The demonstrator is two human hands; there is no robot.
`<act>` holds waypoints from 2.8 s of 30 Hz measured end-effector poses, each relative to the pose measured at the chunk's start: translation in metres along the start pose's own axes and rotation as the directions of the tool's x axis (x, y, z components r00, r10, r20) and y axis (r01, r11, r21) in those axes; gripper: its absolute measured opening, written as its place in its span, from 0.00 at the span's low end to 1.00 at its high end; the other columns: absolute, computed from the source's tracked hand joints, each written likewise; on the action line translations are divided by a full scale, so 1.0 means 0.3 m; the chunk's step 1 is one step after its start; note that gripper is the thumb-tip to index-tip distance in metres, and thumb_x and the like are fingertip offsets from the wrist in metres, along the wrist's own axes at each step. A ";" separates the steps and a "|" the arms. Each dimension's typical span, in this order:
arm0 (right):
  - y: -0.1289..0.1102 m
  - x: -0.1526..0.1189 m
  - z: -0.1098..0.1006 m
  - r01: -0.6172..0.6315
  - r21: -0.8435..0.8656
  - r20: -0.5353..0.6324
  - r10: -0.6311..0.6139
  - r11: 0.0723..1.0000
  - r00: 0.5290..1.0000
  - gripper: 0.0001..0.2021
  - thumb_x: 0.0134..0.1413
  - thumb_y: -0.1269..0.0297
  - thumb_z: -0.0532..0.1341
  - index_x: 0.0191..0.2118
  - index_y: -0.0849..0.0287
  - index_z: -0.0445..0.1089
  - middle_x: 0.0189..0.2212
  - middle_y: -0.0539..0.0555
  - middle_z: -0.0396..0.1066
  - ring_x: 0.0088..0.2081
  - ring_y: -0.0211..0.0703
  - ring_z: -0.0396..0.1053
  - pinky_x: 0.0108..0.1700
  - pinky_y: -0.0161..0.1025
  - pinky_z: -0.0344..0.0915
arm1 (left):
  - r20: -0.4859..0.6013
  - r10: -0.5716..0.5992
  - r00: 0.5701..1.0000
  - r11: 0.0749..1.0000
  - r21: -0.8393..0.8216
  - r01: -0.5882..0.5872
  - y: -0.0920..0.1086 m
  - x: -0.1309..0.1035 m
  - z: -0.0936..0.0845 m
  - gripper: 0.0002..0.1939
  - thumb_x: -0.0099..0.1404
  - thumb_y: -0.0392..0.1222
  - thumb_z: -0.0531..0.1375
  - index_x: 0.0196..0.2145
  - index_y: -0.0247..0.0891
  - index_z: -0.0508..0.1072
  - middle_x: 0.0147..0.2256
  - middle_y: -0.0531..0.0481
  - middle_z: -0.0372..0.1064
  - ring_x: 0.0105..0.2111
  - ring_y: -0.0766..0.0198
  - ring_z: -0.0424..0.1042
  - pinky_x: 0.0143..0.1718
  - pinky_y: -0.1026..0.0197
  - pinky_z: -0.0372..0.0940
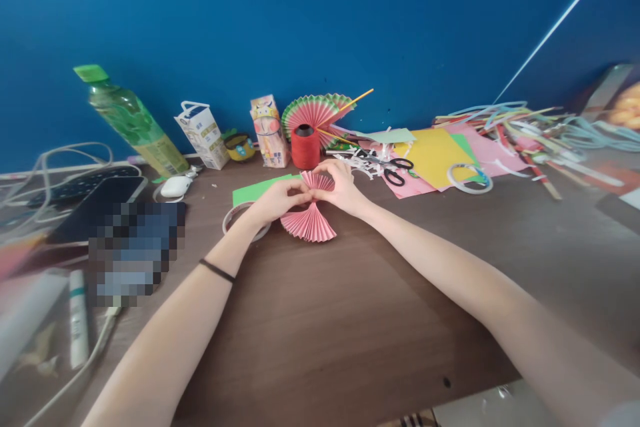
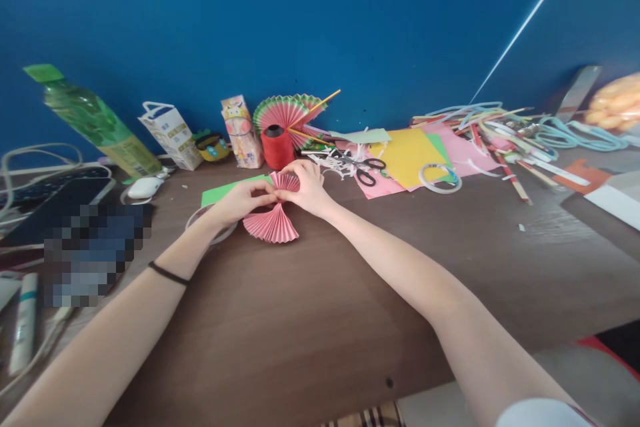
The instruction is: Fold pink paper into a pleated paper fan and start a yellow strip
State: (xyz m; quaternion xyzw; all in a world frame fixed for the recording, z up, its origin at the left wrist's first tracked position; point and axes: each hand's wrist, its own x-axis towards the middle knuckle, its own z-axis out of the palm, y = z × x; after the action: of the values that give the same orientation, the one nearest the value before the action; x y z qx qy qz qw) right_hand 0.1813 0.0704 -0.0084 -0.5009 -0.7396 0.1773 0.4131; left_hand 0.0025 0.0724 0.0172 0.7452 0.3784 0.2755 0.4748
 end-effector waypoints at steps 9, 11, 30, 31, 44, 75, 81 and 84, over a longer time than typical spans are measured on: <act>0.012 0.005 0.002 -0.026 0.026 0.000 0.026 0.999 1.000 0.23 0.40 0.47 0.65 0.41 0.53 0.67 0.50 0.56 0.60 0.56 0.53 0.52 0.56 0.52 0.50 | 0.028 -0.020 0.999 0.994 -0.103 0.023 0.004 -0.002 -0.004 0.12 0.53 0.47 0.62 0.27 0.34 0.69 0.29 0.52 0.68 0.31 0.69 0.67 0.38 0.62 0.63; 0.015 0.006 0.000 -0.025 0.033 0.009 0.025 0.999 1.000 0.24 0.40 0.46 0.65 0.42 0.53 0.67 0.50 0.56 0.60 0.57 0.54 0.52 0.56 0.53 0.50 | 0.021 -0.021 1.000 0.996 -0.088 0.023 0.009 -0.004 -0.002 0.12 0.52 0.47 0.63 0.26 0.34 0.69 0.29 0.52 0.68 0.31 0.69 0.67 0.38 0.62 0.63; 0.031 0.017 -0.004 -0.013 0.066 0.083 0.007 0.998 0.997 0.25 0.40 0.44 0.64 0.42 0.53 0.68 0.50 0.57 0.62 0.56 0.54 0.53 0.56 0.55 0.49 | 0.073 -0.103 0.992 0.966 -0.231 0.117 0.002 -0.007 -0.006 0.09 0.54 0.44 0.61 0.29 0.35 0.70 0.31 0.51 0.70 0.35 0.66 0.69 0.43 0.59 0.63; 0.032 0.017 -0.003 -0.011 0.063 0.079 0.006 0.998 0.997 0.24 0.40 0.44 0.65 0.42 0.54 0.68 0.50 0.57 0.62 0.56 0.54 0.53 0.56 0.55 0.49 | 0.076 -0.106 0.991 0.961 -0.249 0.122 0.004 -0.007 -0.004 0.09 0.54 0.44 0.61 0.29 0.35 0.70 0.31 0.51 0.70 0.35 0.66 0.69 0.43 0.59 0.63; 0.035 0.015 0.000 0.009 0.070 0.054 -0.013 0.997 0.998 0.21 0.40 0.49 0.66 0.40 0.54 0.69 0.47 0.56 0.64 0.54 0.53 0.55 0.55 0.53 0.51 | 0.073 -0.100 0.992 0.984 -0.140 0.110 0.014 -0.010 0.002 0.14 0.56 0.50 0.60 0.29 0.36 0.69 0.32 0.49 0.71 0.33 0.67 0.69 0.39 0.61 0.63; 0.021 0.010 -0.053 0.087 0.221 0.200 -0.132 0.972 0.971 0.01 0.43 0.66 0.65 0.26 0.54 0.73 0.49 0.51 0.64 0.56 0.48 0.57 0.59 0.53 0.47 | -0.002 -0.111 0.994 0.970 -0.220 0.108 0.010 -0.003 0.004 0.11 0.51 0.45 0.64 0.26 0.35 0.68 0.29 0.51 0.70 0.33 0.66 0.71 0.42 0.58 0.65; 0.014 0.005 -0.051 0.127 0.203 0.179 -0.164 0.971 0.970 0.02 0.43 0.65 0.66 0.27 0.55 0.74 0.49 0.52 0.65 0.55 0.47 0.58 0.59 0.52 0.49 | -0.025 -0.121 0.992 0.968 -0.225 0.112 0.017 -0.005 0.009 0.12 0.50 0.45 0.64 0.26 0.34 0.68 0.28 0.52 0.69 0.32 0.66 0.71 0.40 0.59 0.65; 0.012 0.004 -0.048 0.169 0.186 0.156 -0.199 0.968 0.968 0.02 0.43 0.65 0.66 0.27 0.55 0.74 0.47 0.52 0.66 0.54 0.48 0.58 0.59 0.52 0.49 | -0.039 -0.127 0.991 0.969 -0.217 0.115 0.018 -0.006 0.010 0.11 0.50 0.45 0.64 0.26 0.34 0.69 0.28 0.52 0.69 0.32 0.67 0.70 0.40 0.60 0.65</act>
State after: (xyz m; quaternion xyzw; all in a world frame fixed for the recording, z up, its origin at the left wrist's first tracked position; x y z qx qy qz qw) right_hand 0.1945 0.0707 -0.0018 -0.3752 -0.7980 0.2440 0.4036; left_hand 0.0053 0.0679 0.0211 0.6576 0.4036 0.3048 0.5583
